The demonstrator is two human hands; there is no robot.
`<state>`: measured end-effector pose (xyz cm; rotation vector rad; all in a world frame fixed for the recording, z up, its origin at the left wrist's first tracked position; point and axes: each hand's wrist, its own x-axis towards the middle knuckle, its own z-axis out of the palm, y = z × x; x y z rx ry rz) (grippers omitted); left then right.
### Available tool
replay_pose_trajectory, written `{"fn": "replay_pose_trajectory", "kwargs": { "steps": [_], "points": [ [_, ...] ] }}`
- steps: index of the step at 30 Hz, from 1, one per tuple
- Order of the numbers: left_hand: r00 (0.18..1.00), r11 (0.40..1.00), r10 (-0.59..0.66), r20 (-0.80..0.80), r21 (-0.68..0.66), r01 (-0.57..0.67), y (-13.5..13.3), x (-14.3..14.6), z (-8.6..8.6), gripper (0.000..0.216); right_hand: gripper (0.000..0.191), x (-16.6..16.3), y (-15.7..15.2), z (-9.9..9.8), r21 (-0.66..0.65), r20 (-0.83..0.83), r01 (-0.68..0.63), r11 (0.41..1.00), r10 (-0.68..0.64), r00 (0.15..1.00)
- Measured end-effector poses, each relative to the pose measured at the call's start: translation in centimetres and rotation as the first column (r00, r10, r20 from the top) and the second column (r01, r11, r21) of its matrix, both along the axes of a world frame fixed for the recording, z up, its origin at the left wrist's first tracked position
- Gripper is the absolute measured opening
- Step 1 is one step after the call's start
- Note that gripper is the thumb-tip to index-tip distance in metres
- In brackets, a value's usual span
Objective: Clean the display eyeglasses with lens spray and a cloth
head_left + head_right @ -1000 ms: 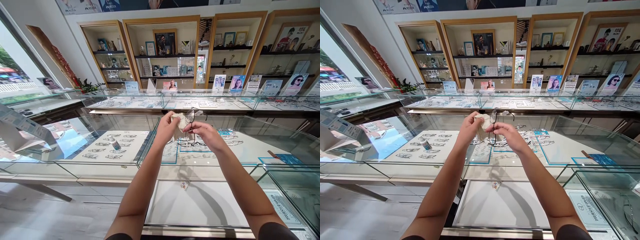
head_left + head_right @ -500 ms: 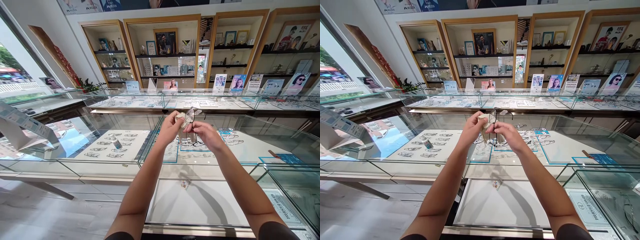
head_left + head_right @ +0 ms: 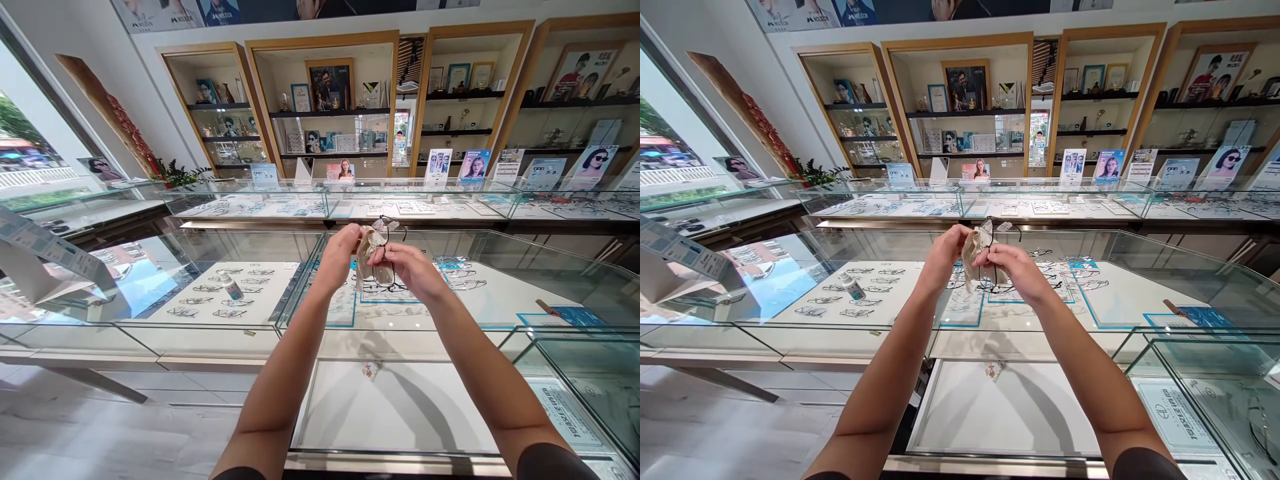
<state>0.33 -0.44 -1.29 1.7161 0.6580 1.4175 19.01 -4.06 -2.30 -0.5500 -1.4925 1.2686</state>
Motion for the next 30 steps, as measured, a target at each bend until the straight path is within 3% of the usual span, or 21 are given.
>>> {"fn": "replay_pose_trajectory", "kwargs": {
  "steps": [2,7,10,14,18,24,30],
  "points": [
    [0.998,0.999,-0.038,0.039,-0.032,0.040,0.1,0.1,-0.1,0.059,0.022,0.0,0.0,0.0,-0.005,-0.003,-0.003,1.000,0.003,1.000],
    [0.991,0.997,0.017,0.130,-0.074,-0.007,-0.1,1.1,-0.5,0.047,0.021,0.0,-0.2,0.1,-0.028,-0.030,-0.051,0.998,0.050,0.998],
    [0.975,0.973,-0.045,0.218,-0.212,0.092,-0.2,1.5,-0.7,0.053,0.019,-0.1,-0.2,0.1,-0.044,-0.035,-0.065,0.997,0.064,0.997],
    [0.971,0.924,-0.179,0.159,-0.310,0.222,-0.3,1.4,-0.6,0.051,0.017,0.0,-0.1,0.1,-0.023,-0.035,-0.061,0.998,0.061,0.998],
    [0.945,0.895,-0.300,0.129,-0.306,0.325,-0.6,1.5,-0.4,0.054,0.016,0.1,0.2,-0.2,-0.045,-0.049,-0.075,0.996,0.073,0.996],
    [0.898,0.854,-0.338,0.280,-0.311,0.418,-0.8,2.1,-0.5,0.043,0.021,-0.1,0.2,-0.3,-0.032,-0.075,-0.055,0.998,0.053,0.996],
    [0.909,0.893,-0.316,0.271,-0.239,0.382,-0.8,2.2,-0.6,0.041,0.024,-0.4,-0.3,0.3,-0.079,-0.107,-0.074,0.994,0.066,0.992]
  ]
}}
